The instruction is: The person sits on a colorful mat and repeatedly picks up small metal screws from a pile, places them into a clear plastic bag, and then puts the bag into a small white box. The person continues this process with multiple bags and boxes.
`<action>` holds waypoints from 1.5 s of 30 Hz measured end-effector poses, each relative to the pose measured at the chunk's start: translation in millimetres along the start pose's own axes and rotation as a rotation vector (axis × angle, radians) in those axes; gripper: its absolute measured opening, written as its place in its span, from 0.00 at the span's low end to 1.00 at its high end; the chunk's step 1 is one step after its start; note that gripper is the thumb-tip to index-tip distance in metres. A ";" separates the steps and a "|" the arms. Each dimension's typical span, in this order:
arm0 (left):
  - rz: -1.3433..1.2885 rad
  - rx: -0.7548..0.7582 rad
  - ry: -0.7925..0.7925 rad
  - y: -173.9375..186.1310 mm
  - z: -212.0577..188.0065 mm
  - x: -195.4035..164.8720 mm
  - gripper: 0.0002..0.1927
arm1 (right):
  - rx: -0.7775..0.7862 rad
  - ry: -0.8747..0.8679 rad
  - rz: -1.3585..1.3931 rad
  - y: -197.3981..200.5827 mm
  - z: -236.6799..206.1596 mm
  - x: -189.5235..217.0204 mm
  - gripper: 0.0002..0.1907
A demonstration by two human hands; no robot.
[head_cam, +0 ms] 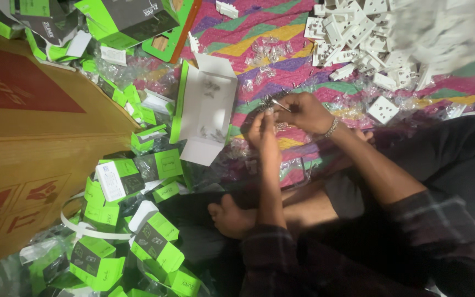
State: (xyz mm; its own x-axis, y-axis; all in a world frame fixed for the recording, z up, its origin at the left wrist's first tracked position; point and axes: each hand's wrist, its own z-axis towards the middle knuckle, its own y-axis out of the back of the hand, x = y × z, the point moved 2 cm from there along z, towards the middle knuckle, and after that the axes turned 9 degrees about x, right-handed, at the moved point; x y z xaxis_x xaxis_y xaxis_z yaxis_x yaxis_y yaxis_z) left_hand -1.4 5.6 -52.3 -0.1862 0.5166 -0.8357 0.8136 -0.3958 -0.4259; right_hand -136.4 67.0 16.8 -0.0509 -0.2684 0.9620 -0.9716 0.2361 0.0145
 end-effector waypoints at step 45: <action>0.536 0.319 -0.113 -26.2 -10.7 -5.1 0.18 | -0.443 -0.118 0.496 -17.7 -1.9 -13.1 0.08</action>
State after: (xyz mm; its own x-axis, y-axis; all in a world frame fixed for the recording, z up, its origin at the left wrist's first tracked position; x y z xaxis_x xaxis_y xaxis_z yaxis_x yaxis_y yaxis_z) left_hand -15.8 21.5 -33.2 0.1308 0.1073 -0.9856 0.6092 -0.7930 -0.0055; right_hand -118.1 68.1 4.5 -0.5157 -0.1235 0.8478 -0.6414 0.7117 -0.2864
